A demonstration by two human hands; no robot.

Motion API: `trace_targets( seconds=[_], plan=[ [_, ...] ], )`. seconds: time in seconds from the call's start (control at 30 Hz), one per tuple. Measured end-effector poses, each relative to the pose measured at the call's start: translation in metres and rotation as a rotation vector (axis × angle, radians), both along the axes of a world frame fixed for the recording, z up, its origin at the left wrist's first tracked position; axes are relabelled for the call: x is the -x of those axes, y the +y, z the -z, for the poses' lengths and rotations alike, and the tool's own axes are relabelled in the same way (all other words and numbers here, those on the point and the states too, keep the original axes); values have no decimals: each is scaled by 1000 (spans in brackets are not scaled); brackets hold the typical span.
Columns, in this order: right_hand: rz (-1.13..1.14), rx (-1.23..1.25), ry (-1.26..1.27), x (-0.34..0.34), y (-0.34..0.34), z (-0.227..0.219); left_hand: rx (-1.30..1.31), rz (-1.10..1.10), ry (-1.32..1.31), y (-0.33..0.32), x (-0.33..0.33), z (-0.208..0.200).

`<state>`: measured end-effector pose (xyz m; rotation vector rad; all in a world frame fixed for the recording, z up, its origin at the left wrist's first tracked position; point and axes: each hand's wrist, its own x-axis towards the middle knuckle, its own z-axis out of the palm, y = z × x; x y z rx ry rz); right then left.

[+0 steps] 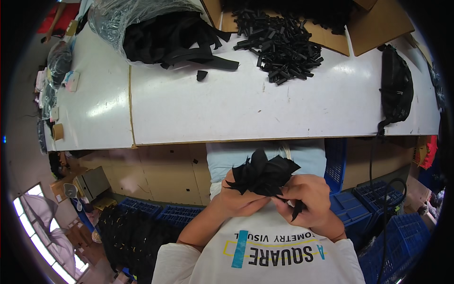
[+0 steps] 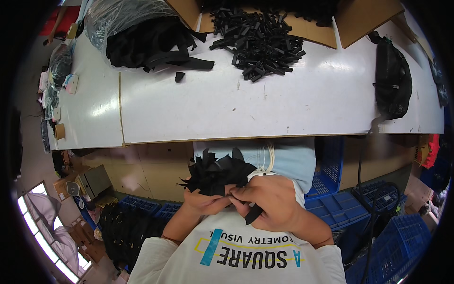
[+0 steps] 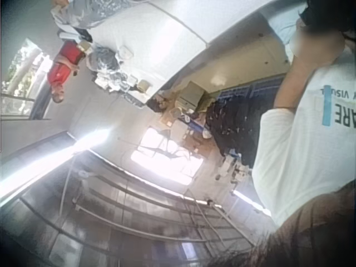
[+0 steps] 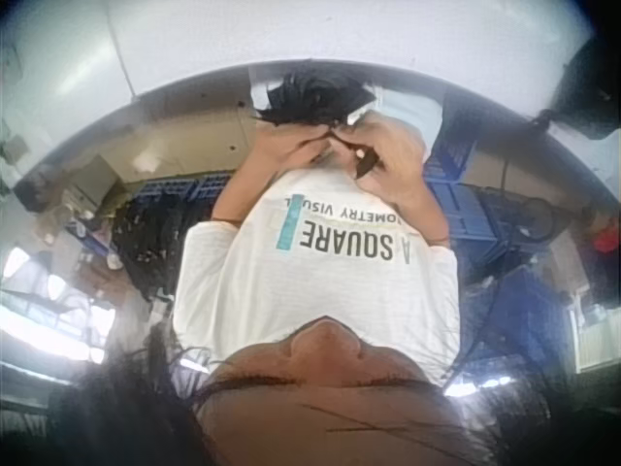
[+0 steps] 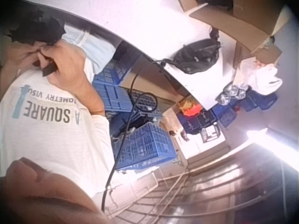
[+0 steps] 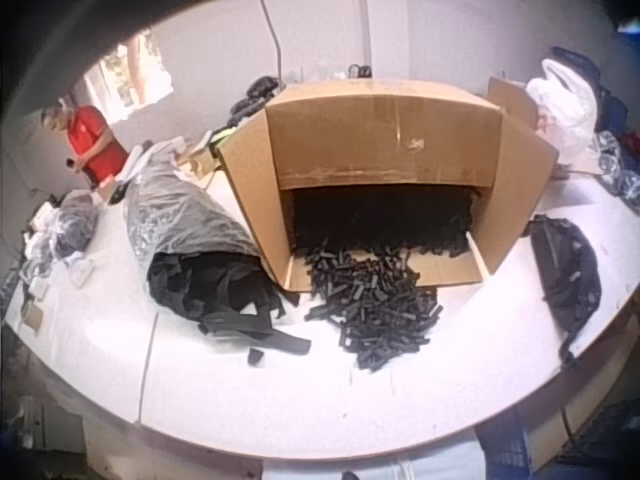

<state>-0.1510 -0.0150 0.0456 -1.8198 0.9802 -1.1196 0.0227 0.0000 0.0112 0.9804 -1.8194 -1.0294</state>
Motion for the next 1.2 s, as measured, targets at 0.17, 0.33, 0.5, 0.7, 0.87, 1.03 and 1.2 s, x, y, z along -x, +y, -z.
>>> trace_targets(
  seconds=[0.17,0.33,0.5,0.7,0.87,1.03,1.2],
  plan=[
    [-21,-228,-46,3,1,-1,-4,2,105,6,-1,16],
    [25,-382,-192,4,1,6,-33,51,101,-10,3,0],
    [-27,-531,-230,6,3,6,-113,-22,94,-4,1,3],
    [70,-586,-288,2,6,8,-168,57,135,-9,2,-1],
    [12,-567,-248,2,8,6,-178,13,142,-9,5,-6],
    [122,-458,-253,0,6,7,-115,0,171,-15,9,-5],
    [138,-252,-192,-1,0,4,-266,-93,193,-8,6,-1]
  ],
)
